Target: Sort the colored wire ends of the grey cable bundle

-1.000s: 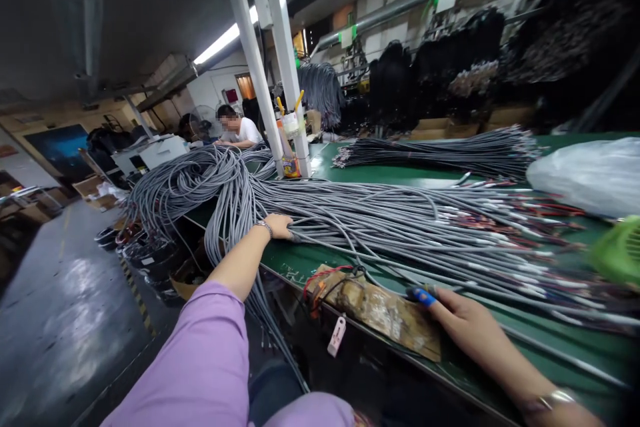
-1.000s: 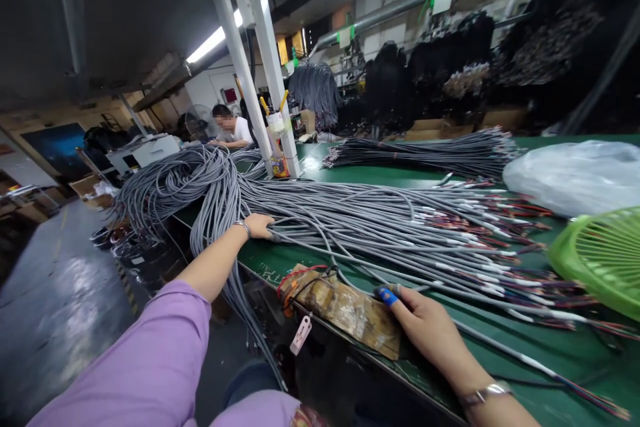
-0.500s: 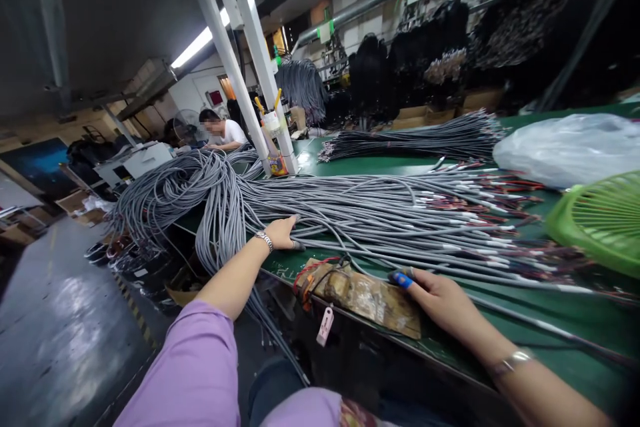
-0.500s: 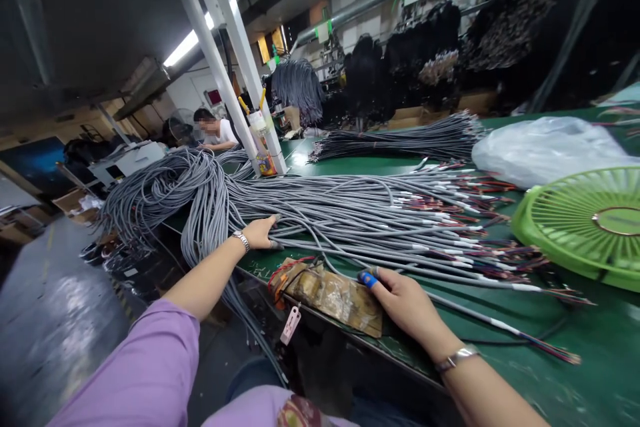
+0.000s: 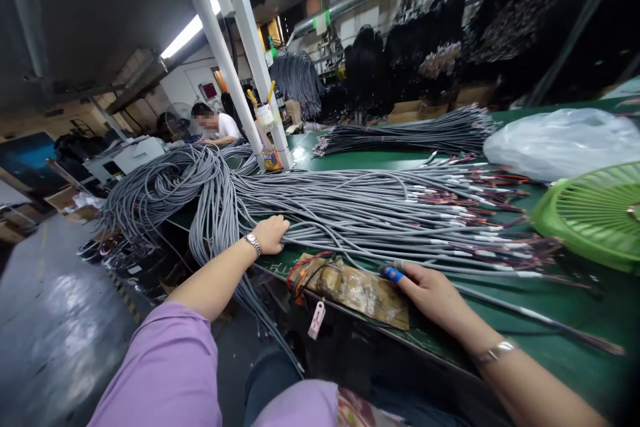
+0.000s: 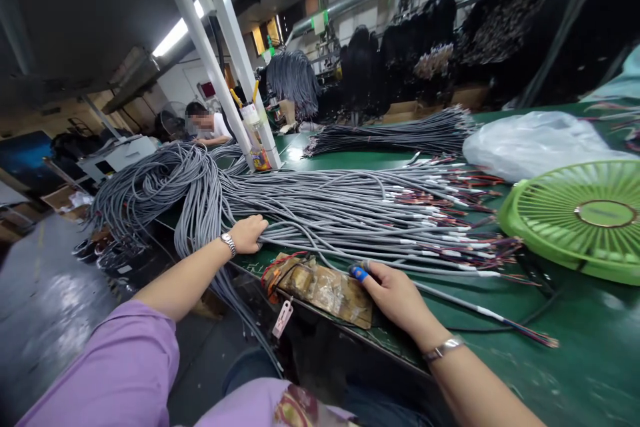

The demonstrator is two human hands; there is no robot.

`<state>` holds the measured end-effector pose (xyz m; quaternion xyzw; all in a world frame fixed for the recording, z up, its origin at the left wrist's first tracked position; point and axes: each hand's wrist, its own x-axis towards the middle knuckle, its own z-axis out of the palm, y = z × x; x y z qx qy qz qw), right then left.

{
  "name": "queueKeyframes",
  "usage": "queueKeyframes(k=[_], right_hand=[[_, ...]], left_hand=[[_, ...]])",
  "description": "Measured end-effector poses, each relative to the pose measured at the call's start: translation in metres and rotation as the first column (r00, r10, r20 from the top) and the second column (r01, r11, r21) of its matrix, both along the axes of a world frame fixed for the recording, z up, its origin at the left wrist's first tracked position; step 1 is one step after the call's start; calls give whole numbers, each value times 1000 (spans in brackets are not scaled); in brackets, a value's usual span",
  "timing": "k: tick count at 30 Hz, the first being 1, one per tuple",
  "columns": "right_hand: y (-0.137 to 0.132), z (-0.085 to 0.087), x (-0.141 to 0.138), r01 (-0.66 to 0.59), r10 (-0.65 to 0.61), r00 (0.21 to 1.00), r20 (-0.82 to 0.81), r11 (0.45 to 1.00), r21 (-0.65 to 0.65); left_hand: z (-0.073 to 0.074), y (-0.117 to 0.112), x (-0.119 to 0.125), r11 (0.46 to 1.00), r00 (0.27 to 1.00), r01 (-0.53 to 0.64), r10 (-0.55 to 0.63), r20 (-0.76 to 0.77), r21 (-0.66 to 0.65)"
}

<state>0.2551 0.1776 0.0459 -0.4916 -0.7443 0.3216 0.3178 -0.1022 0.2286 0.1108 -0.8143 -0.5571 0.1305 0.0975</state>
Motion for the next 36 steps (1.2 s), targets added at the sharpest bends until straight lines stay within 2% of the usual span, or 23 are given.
queueKeyframes(k=[4,8,10,12,15,18,22,29,36], right_hand=[[1,-2,-1,0,-1,1000,13,1000,26],[3,-5,-1,1,-2,999,33,999,33],[3,-5,-1,2,-3,999,32,999,42],[3,-4,0,-5,4,1000,18,999,45],[1,-1,0,-14,14,1000,-18,999,34],[0,-1,0,-9,10,999,-42,1000,26],[0,-2,1,-19,20,999,-33,1000,22],[2,-3,1,-28,27,999,35,999,47],[2,-3,1,-67,67,998,8,997,25]], left_hand=[[3,1,0,985,993,99,-107,52,142],[8,21,18,962,964,260,-264,39,88],[9,32,32,955,955,293,-294,26,46],[10,38,46,964,964,265,-266,16,34],[9,34,54,976,975,218,-218,29,7],[6,19,49,982,984,176,-174,38,-69],[4,6,41,988,991,130,-127,33,-84],[7,17,52,986,997,70,-73,-14,-149],[3,14,60,998,998,32,-35,-50,-59]])
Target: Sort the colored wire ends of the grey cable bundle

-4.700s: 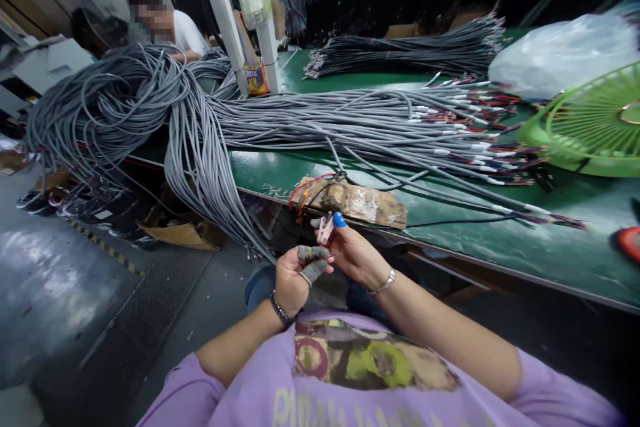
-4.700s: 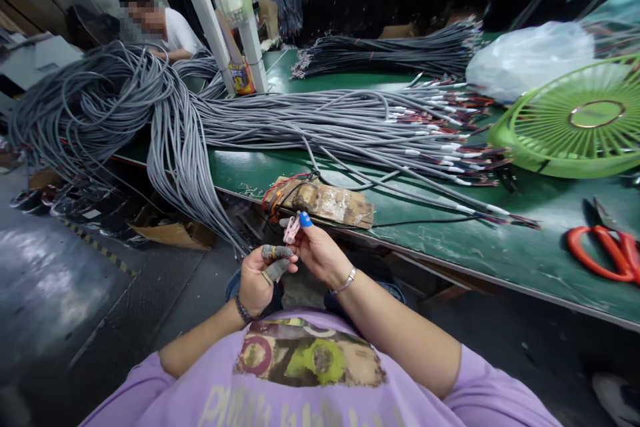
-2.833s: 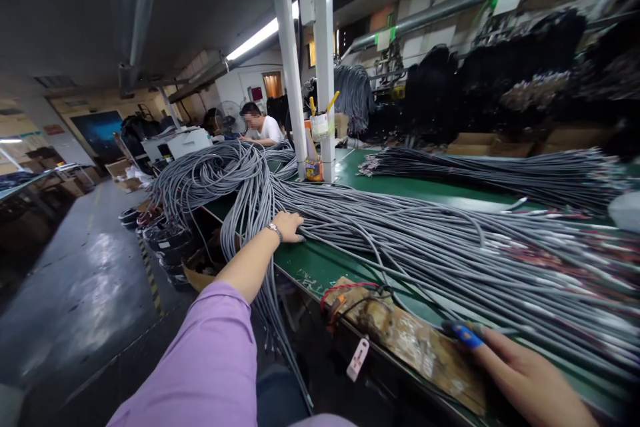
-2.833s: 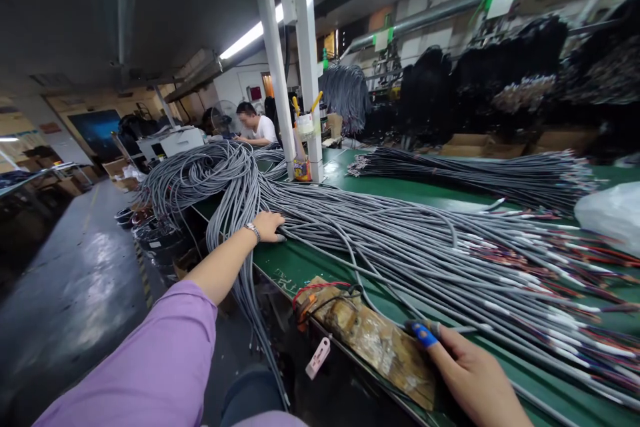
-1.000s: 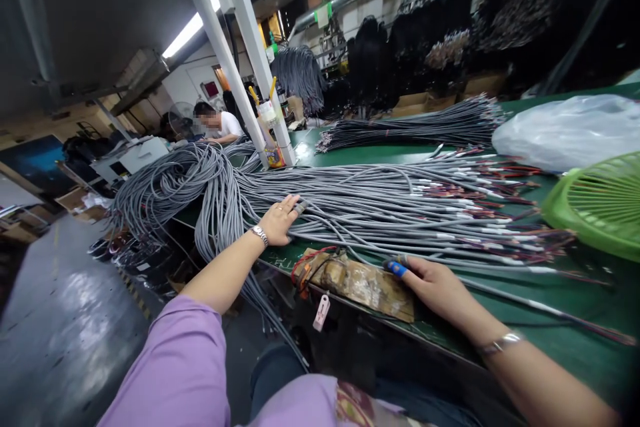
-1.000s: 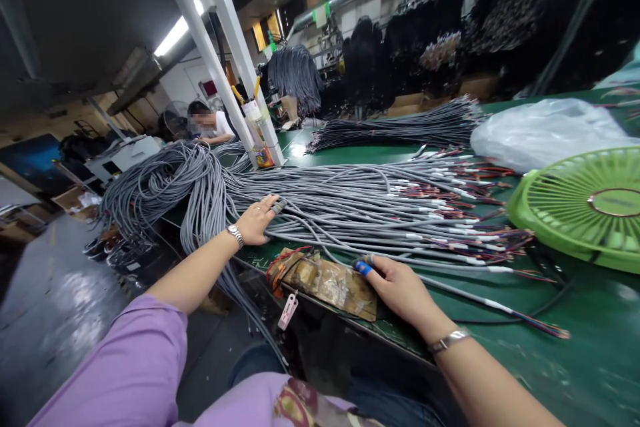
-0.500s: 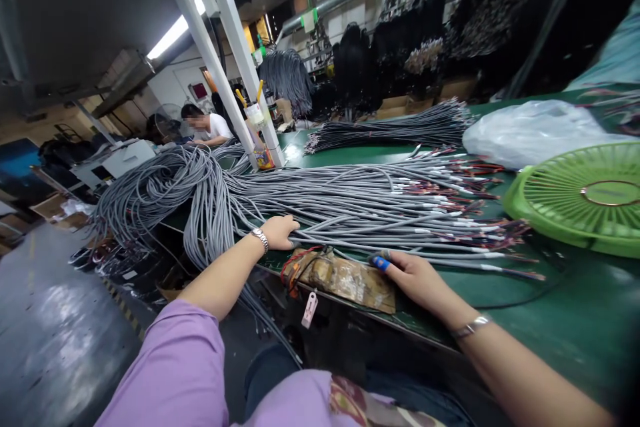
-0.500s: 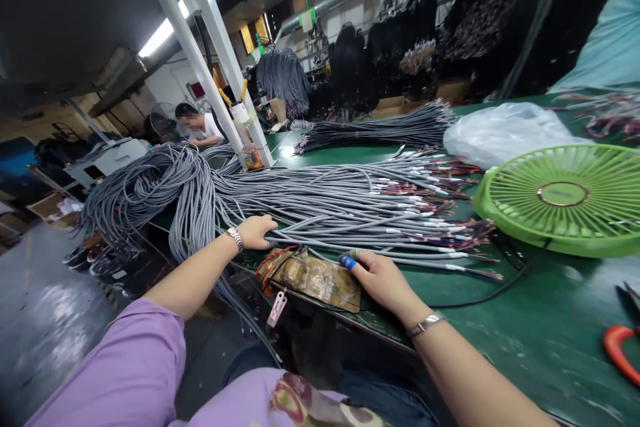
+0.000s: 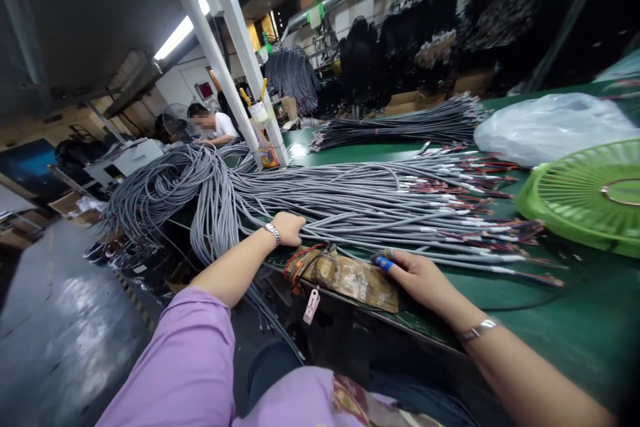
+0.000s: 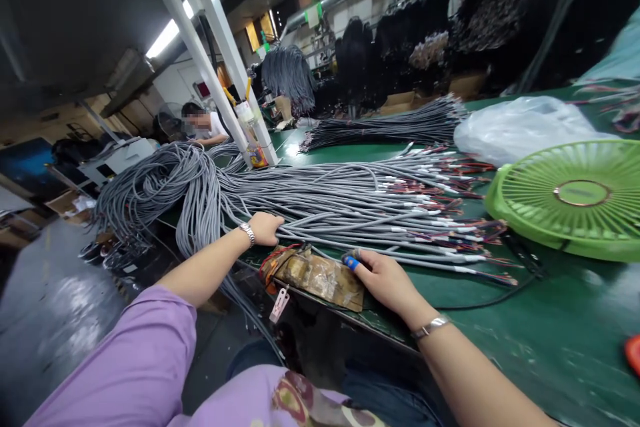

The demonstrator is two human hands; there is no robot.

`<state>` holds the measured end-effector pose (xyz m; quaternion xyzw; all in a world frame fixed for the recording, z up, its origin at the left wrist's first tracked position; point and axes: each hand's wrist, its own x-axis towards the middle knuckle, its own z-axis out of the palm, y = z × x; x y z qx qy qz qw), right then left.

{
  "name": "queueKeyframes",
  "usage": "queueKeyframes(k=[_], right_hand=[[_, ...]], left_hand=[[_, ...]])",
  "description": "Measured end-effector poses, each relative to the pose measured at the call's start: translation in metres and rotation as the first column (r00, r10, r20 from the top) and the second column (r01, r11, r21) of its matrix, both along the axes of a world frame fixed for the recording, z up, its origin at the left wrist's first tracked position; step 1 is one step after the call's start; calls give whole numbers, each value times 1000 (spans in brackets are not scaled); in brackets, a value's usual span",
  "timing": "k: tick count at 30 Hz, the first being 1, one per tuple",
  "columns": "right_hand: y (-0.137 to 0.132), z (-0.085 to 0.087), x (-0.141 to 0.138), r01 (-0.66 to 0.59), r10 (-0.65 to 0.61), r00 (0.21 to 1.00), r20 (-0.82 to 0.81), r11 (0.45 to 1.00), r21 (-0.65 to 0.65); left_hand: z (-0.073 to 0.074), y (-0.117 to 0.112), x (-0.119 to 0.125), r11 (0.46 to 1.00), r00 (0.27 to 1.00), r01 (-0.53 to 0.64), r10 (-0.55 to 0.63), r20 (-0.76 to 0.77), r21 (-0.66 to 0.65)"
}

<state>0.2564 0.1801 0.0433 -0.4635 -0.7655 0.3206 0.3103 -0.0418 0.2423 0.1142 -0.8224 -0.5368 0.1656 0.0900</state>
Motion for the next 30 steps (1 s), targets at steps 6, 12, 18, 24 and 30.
queueKeyframes(k=[6,12,18,24,30], right_hand=[[1,-2,0,-9,6,999,-49,998,-57],[3,-5,0,6,-8,1000,-29,998,-56],[3,-1,-1,10,-9,1000,6,999,-48],[3,0,1,59,-49,994,101,994,-94],[1,16,-3,157,-155,987,30,983,-95]], left_hand=[[40,4,4,971,993,-100,83,86,218],[141,22,-40,652,854,-482,200,480,586],[124,3,-24,922,910,-185,30,414,339],[25,-23,39,979,987,126,-108,117,-161],[16,-28,87,979,960,202,-191,203,-34]])
